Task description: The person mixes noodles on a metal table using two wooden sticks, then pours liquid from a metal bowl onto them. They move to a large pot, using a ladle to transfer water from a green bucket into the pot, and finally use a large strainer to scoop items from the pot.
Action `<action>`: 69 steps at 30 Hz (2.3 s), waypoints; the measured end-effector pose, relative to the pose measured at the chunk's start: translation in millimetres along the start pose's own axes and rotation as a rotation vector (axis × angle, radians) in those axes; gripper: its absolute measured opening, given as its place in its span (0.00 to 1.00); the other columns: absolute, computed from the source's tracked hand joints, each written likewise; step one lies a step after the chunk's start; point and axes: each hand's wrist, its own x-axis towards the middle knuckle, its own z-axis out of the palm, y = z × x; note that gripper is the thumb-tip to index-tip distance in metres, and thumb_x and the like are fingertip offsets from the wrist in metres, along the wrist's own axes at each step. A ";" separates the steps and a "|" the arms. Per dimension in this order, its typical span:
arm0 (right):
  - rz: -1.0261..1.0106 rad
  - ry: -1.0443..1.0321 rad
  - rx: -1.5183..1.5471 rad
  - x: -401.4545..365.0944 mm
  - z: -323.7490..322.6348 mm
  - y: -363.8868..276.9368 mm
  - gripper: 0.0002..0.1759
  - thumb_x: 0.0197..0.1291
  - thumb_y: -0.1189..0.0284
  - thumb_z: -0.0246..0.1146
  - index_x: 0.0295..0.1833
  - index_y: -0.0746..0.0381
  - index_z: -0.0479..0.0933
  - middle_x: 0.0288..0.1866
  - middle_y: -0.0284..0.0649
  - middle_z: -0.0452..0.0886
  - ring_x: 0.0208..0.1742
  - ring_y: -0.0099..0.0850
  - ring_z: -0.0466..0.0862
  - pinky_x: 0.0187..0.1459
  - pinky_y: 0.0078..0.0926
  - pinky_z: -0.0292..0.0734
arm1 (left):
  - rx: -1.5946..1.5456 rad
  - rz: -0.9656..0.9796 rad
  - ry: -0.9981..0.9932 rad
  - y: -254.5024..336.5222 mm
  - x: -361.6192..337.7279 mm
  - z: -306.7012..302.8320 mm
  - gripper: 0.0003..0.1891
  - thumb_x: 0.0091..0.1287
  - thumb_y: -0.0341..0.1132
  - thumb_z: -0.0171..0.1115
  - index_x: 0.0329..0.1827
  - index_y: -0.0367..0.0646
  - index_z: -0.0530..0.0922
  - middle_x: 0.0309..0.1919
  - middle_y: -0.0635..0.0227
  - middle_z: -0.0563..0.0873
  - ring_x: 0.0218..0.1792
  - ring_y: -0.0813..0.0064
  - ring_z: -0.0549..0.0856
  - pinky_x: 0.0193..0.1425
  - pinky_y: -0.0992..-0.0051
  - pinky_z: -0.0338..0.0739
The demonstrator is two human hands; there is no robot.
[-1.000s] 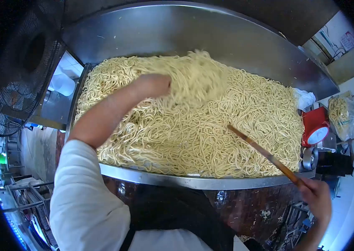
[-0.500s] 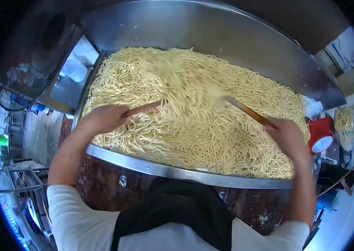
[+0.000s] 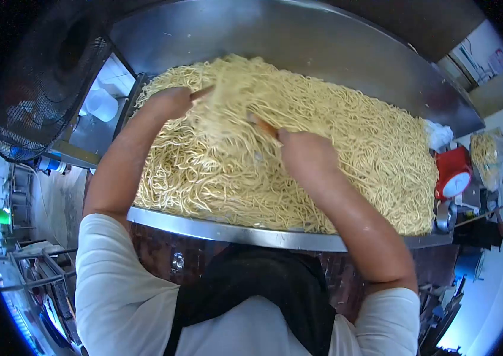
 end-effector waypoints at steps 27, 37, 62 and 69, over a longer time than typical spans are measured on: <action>0.405 -0.372 0.664 -207.4 -86.1 215.0 0.20 0.61 0.69 0.68 0.55 0.68 0.83 0.27 0.30 0.79 0.28 0.16 0.75 0.30 0.19 0.70 | -0.128 0.300 -0.303 -34.8 -145.1 -52.0 0.18 0.72 0.49 0.59 0.45 0.40 0.81 0.27 0.60 0.81 0.29 0.67 0.81 0.36 0.62 0.73; 0.123 -0.120 0.335 -117.3 -35.5 104.9 0.16 0.60 0.65 0.66 0.49 0.65 0.82 0.31 0.49 0.83 0.32 0.40 0.83 0.38 0.37 0.75 | -0.297 0.297 -0.321 12.9 -202.0 55.7 0.17 0.69 0.46 0.58 0.52 0.43 0.80 0.43 0.49 0.86 0.47 0.48 0.84 0.52 0.54 0.77; 0.518 0.332 0.637 -380.1 -92.4 439.6 0.16 0.59 0.78 0.67 0.53 0.71 0.81 0.38 0.41 0.84 0.42 0.28 0.83 0.44 0.21 0.76 | -0.154 0.202 -0.135 384.3 2.0 -10.9 0.25 0.77 0.50 0.43 0.50 0.37 0.82 0.46 0.49 0.87 0.46 0.52 0.86 0.57 0.57 0.77; 0.313 0.073 0.226 -222.5 -13.0 428.7 0.16 0.60 0.68 0.67 0.54 0.58 0.84 0.36 0.55 0.84 0.37 0.50 0.86 0.39 0.46 0.78 | -0.165 0.241 -0.212 295.4 -86.3 -41.2 0.18 0.72 0.48 0.56 0.52 0.44 0.81 0.42 0.58 0.87 0.46 0.61 0.86 0.49 0.59 0.77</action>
